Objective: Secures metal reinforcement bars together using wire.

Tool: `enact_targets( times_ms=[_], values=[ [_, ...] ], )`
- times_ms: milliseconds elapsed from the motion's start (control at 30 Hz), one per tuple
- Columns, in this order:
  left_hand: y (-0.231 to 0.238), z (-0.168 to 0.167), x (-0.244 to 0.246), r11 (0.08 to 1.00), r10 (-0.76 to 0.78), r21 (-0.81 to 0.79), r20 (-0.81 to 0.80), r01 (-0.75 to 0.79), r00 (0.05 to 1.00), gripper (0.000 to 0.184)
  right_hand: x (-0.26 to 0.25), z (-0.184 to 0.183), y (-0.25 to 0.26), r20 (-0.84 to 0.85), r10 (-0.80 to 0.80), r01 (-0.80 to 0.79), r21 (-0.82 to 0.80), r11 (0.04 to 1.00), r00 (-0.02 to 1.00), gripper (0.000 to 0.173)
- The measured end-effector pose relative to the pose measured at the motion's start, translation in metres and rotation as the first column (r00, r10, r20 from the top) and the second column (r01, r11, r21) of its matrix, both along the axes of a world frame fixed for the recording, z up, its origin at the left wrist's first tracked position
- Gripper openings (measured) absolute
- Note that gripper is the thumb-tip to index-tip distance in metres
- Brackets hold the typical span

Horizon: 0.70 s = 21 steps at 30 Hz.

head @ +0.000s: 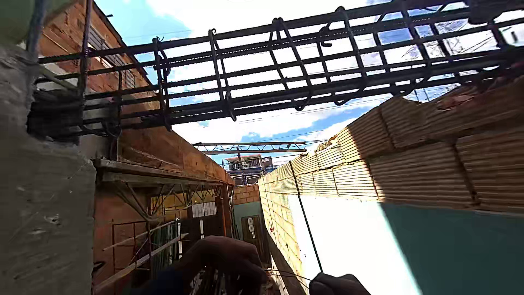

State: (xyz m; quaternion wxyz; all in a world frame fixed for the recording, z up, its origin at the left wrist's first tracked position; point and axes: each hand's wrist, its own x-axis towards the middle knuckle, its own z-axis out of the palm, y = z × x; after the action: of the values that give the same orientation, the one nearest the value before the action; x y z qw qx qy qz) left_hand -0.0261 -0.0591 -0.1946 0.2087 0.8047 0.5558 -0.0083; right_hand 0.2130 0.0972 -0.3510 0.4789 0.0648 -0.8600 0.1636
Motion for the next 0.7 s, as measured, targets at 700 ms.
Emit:
enact_targets(
  times_ms=[700],
  values=[
    [0.122, 0.235, -0.056, -0.196, -0.324, 0.862, 0.392, -0.467, 0.861, 0.067, -0.097, 0.312, 0.067, -0.974, -0.089, 0.844, 0.132, 0.520, 0.207, 0.029]
  ],
)
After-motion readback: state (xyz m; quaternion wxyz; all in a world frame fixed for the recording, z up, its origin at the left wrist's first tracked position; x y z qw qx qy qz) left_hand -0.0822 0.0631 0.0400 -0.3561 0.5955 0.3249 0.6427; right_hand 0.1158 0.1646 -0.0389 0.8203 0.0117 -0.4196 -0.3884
